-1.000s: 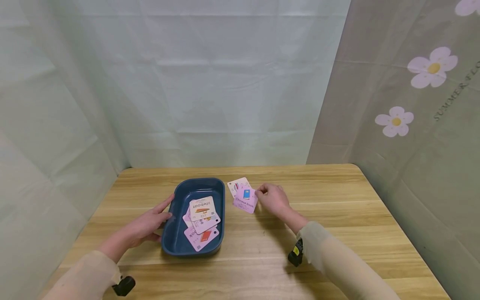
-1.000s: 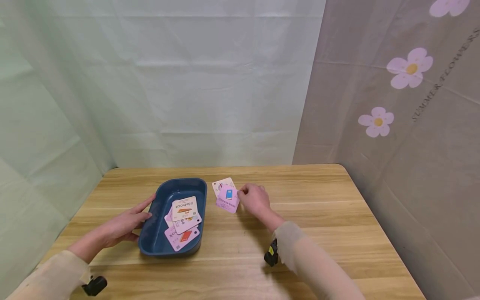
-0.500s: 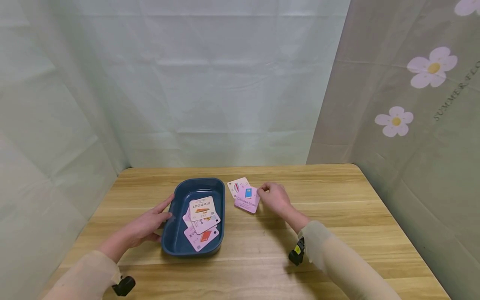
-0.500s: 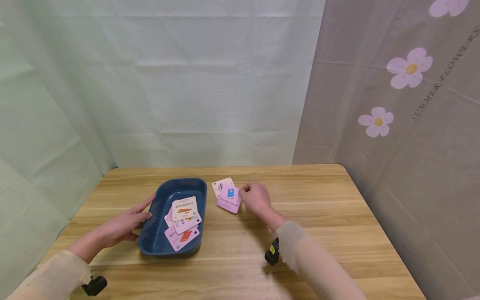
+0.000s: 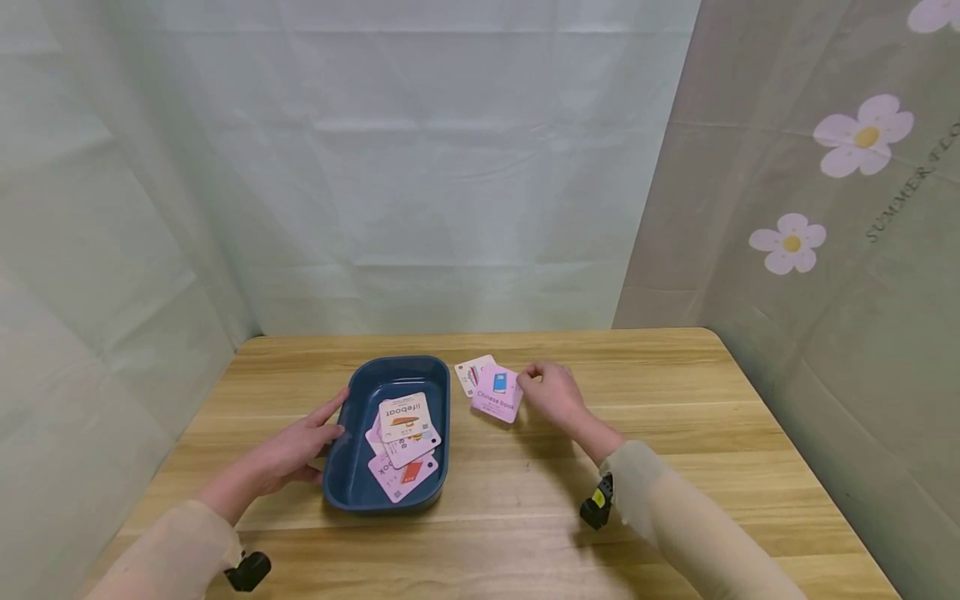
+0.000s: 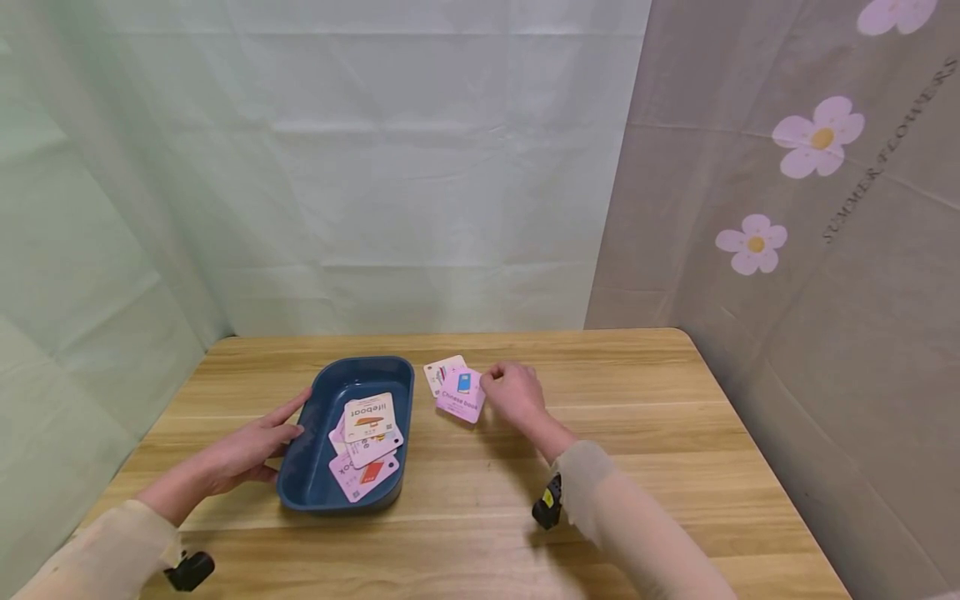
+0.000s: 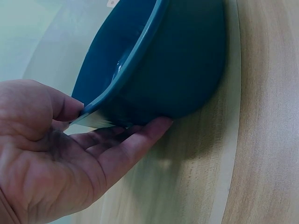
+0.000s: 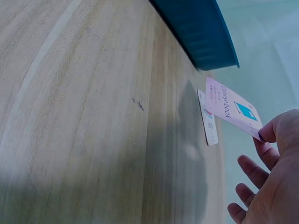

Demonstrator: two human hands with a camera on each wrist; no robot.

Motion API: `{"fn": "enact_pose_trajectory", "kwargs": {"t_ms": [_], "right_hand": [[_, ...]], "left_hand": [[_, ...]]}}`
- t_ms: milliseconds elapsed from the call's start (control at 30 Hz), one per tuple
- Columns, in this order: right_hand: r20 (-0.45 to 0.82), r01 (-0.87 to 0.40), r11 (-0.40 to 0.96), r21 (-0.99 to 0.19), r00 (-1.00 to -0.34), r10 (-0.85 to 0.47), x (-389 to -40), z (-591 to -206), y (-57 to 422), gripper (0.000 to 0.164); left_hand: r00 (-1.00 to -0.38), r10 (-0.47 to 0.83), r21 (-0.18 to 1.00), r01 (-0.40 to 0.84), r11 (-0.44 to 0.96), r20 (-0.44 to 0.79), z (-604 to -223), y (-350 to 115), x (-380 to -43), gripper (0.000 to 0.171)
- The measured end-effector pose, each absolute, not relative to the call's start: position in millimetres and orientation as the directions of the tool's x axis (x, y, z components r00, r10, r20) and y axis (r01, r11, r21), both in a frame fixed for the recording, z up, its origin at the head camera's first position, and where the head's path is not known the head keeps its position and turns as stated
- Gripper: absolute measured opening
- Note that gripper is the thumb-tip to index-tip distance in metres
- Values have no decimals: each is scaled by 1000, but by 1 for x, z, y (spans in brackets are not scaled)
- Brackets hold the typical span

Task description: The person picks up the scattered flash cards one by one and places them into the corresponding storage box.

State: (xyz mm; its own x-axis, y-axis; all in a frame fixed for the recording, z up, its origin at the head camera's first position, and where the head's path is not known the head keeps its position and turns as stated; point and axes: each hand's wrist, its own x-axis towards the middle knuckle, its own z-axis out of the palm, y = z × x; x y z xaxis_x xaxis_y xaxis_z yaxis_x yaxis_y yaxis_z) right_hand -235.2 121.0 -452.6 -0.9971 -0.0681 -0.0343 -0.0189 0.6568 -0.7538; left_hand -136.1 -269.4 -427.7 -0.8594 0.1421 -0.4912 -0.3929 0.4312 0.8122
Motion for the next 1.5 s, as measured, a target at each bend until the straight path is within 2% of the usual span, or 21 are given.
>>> {"fn": "enact_pose_trajectory", "kwargs": {"t_ms": [633,1167,1500], "right_hand": [[-30,-12,605,-796,-998,-59,-235,-443,129,23],[23,-51,599,-799,-998,-54,-235,-433,138,25],[-31,9,560,-829,-999,-30,-235,-426,141,26]], "left_hand": [[-853,143,814,-411,411,-503,-428,-269,-137,70],[-857,146,810,-393,435,-494,-426,-268,-136,69],[-857,149,814,-395,425,-493,-426,-268,-136,69]]}}
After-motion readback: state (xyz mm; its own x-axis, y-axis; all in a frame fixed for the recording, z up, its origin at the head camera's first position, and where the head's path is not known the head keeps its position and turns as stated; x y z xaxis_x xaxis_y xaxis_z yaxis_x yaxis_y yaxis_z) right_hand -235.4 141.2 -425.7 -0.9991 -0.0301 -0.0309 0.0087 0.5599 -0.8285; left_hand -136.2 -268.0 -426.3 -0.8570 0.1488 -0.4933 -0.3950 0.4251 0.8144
